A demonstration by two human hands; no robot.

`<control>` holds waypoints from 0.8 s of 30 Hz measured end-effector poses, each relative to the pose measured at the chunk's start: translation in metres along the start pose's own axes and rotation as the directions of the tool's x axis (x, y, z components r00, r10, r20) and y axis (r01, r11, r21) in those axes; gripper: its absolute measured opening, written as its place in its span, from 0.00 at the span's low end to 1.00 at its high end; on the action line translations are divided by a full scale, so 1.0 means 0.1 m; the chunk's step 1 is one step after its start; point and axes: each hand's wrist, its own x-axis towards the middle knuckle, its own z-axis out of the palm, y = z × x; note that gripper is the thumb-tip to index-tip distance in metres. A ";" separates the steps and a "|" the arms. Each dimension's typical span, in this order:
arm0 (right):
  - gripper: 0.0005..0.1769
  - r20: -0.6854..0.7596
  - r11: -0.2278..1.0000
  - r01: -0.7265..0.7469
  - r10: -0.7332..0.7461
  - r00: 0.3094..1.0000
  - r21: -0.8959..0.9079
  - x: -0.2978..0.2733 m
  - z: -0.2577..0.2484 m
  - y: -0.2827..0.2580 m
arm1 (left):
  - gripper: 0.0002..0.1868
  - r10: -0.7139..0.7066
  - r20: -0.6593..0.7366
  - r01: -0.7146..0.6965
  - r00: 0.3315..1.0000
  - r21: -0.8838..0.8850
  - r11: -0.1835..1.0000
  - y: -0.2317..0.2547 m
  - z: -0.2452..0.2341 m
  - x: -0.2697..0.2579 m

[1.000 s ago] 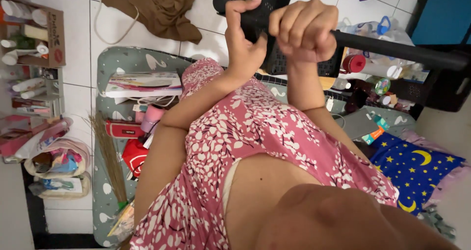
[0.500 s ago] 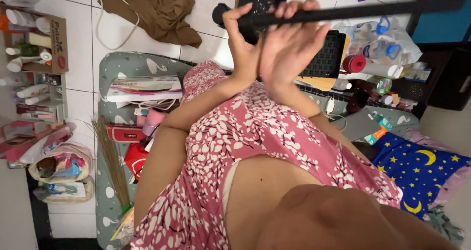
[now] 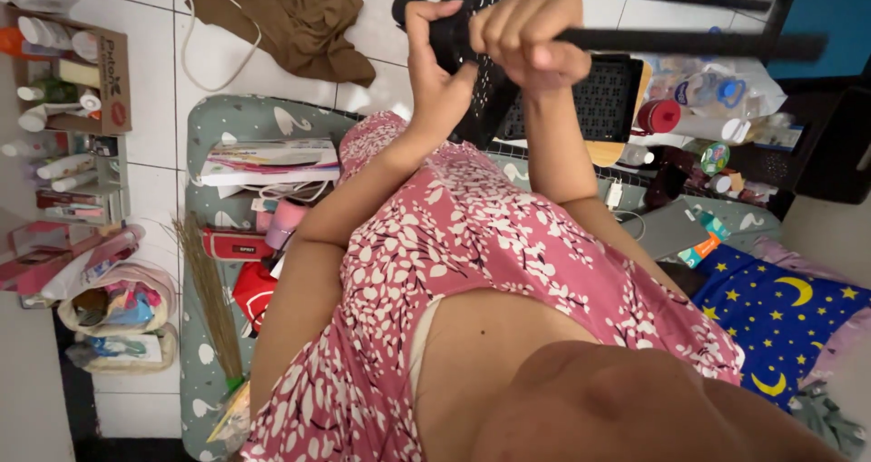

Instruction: The person assembles black plastic trays by inserting and snapping in black plastic legs. They handle multiple trays, attach legs to each, and place the assembled trays on a wooden board.

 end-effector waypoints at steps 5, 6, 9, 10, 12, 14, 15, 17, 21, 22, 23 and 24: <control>0.26 -0.513 0.963 -0.128 0.235 0.826 0.235 -0.21 0.11 0.25 | 0.35 0.011 -0.179 -0.002 0.984 0.052 0.999 -0.15 0.08 -0.06; 0.24 -0.598 0.963 -0.104 0.236 0.766 0.247 -0.25 0.14 0.29 | 0.35 0.007 -0.199 0.006 0.980 0.063 0.998 -0.19 0.08 -0.09; 0.24 -0.803 0.967 -0.043 0.233 0.548 0.251 -0.37 0.32 0.39 | 0.33 -0.003 -0.239 0.025 0.971 0.089 0.996 -0.35 0.08 -0.16; 0.24 -0.853 0.969 -0.038 0.232 0.467 0.243 -0.42 0.40 0.40 | 0.32 -0.010 -0.241 0.034 0.971 0.093 0.995 -0.40 0.08 -0.19; 0.23 -0.908 0.957 0.003 0.275 0.315 0.291 -0.46 0.44 0.40 | 0.30 0.009 -0.229 0.019 0.973 0.118 0.993 -0.50 0.07 -0.23; 0.22 -0.908 0.915 0.082 0.375 0.186 0.395 -0.50 0.41 0.38 | 0.28 0.060 -0.207 -0.027 0.976 0.158 0.987 -0.56 0.05 -0.24; 0.24 -0.886 0.914 0.050 0.375 0.273 0.402 -0.53 0.37 0.37 | 0.28 0.040 -0.208 -0.003 0.977 0.173 0.985 -0.57 0.03 -0.25; 0.32 -0.818 0.914 -0.013 0.370 0.440 0.406 -0.55 0.26 0.39 | 0.28 0.001 -0.210 0.043 0.978 0.203 0.978 -0.54 -0.03 -0.26; 0.34 -0.754 0.953 -0.071 0.278 0.595 0.295 -0.58 0.22 0.45 | 0.30 0.034 -0.130 -0.011 0.991 0.169 0.985 -0.39 -0.11 -0.22; 0.33 -0.717 0.957 -0.074 0.260 0.646 0.281 -0.57 0.21 0.44 | 0.30 -0.047 -0.137 0.066 0.989 0.136 0.988 -0.34 -0.11 -0.21; 0.33 -0.676 0.962 -0.073 0.237 0.698 0.262 -0.54 0.18 0.43 | 0.29 -0.123 -0.138 0.138 0.983 0.101 0.985 -0.30 -0.10 -0.18; 0.34 -0.569 0.967 -0.062 0.197 0.798 0.248 -0.50 0.13 0.42 | 0.30 -0.062 -0.089 0.072 0.994 0.107 0.992 -0.26 -0.11 -0.13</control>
